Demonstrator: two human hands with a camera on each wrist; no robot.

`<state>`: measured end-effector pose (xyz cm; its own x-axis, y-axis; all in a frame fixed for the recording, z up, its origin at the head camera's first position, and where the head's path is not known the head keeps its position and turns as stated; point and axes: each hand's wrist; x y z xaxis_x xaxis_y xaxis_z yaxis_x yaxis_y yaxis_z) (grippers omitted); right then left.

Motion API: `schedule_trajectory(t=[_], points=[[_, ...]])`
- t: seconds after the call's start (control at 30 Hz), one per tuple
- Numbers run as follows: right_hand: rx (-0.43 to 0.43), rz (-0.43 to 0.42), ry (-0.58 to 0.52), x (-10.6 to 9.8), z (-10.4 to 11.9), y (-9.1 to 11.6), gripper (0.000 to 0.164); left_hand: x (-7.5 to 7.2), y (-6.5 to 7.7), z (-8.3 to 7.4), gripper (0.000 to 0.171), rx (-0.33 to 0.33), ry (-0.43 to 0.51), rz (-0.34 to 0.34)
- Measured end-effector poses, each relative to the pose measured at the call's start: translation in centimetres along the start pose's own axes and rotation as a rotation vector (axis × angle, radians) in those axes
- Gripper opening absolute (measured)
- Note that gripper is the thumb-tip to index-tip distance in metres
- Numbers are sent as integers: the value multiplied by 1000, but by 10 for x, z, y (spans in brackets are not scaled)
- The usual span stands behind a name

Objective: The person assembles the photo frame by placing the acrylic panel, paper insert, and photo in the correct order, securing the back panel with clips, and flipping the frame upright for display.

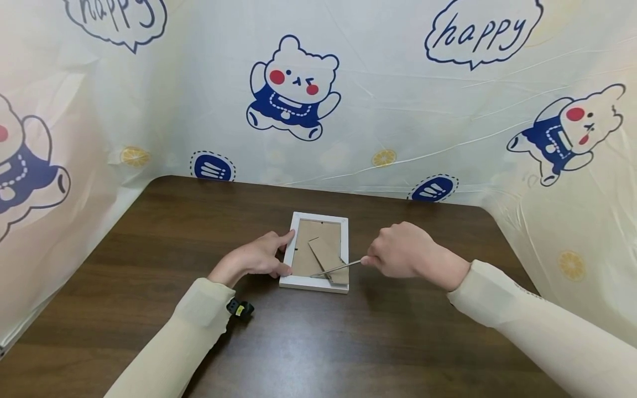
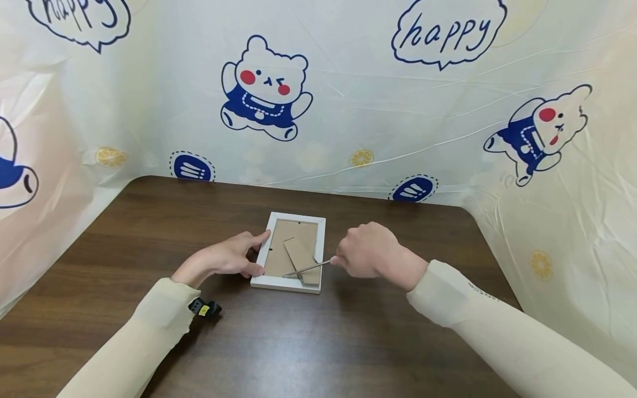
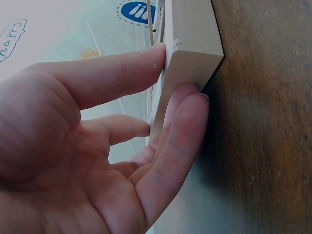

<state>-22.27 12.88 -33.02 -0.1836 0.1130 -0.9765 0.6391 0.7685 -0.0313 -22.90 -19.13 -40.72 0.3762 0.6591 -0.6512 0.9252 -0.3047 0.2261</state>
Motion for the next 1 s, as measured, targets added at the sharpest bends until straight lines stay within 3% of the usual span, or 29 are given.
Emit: schedule_trajectory(t=[0.57, 1.0], points=[[98, 238, -184, 12, -14, -11, 38, 0, 0, 1, 97, -31, 1, -12], [137, 327, -253, 21, -20, -14, 41, 1, -2, 2, 98, -29, 7, -16]])
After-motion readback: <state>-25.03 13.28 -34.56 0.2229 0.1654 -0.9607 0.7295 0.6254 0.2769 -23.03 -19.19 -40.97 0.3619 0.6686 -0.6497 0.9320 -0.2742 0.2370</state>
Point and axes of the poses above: each hand's wrist, its own y-axis away from the middle knuckle, its own x-axis out of the palm, z = x × y, and after that the axes turned 11 degrees about -z, right-handed
